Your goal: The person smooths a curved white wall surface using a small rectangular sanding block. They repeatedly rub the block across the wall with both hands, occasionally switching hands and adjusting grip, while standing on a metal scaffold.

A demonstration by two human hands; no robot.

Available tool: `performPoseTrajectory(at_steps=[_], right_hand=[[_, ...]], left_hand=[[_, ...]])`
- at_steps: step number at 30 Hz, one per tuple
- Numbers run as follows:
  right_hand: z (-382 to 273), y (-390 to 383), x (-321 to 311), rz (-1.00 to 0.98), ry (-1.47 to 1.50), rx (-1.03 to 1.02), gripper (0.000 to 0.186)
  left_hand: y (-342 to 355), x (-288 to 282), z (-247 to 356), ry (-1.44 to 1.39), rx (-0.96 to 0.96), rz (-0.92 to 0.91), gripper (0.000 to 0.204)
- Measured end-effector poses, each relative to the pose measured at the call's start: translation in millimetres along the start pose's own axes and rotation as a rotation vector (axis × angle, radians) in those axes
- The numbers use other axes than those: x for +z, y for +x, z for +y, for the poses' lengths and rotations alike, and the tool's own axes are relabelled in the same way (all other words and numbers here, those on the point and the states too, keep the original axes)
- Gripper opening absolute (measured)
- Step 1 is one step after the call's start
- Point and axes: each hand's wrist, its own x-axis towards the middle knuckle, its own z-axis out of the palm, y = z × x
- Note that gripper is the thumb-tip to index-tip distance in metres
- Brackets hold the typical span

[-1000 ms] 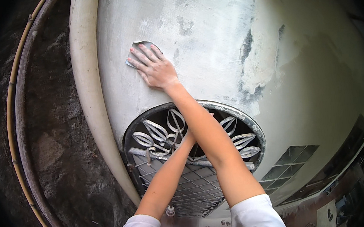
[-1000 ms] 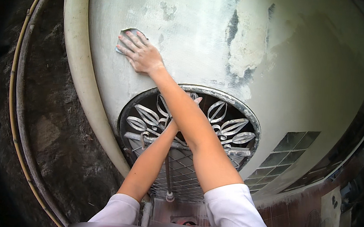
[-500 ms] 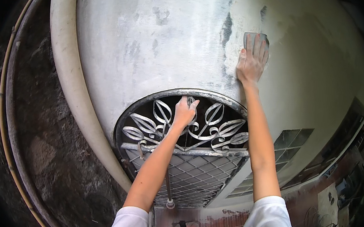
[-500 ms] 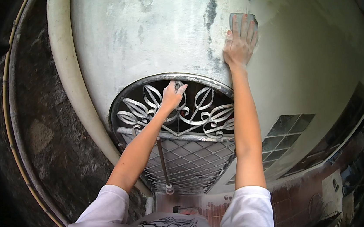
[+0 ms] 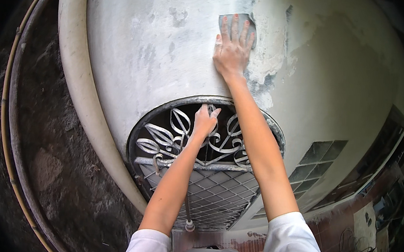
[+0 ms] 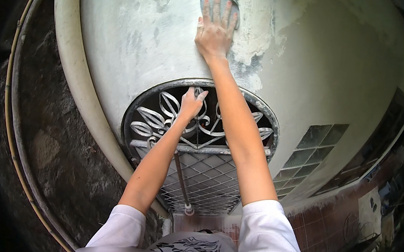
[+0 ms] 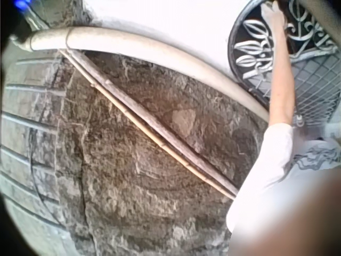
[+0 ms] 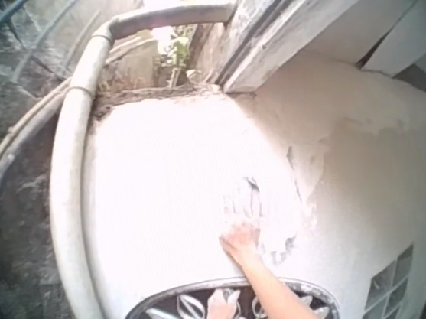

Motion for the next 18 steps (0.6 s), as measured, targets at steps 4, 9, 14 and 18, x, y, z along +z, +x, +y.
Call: performPoseTrajectory(at_steps=[4, 9, 14, 18], right_hand=[[-94, 0, 27, -0.131, -0.069, -0.364, 0.057], [-128, -25, 38, -0.283, 0.047, -0.718, 0.058], [-59, -31, 16, -0.178, 0.126, -0.53, 0.057], [32, -38, -24, -0.132, 0.013, -0.384, 0.052]], left_hand=[[12, 1, -26, 0.136, 0.111, -0.169, 0.04], [20, -4, -45, -0.028, 0.286, -0.293, 0.043], [4, -5, -8, -0.001, -0.022, -0.023, 0.039], [-2, -10, 10, -0.017, -0.036, -0.02, 0.043]])
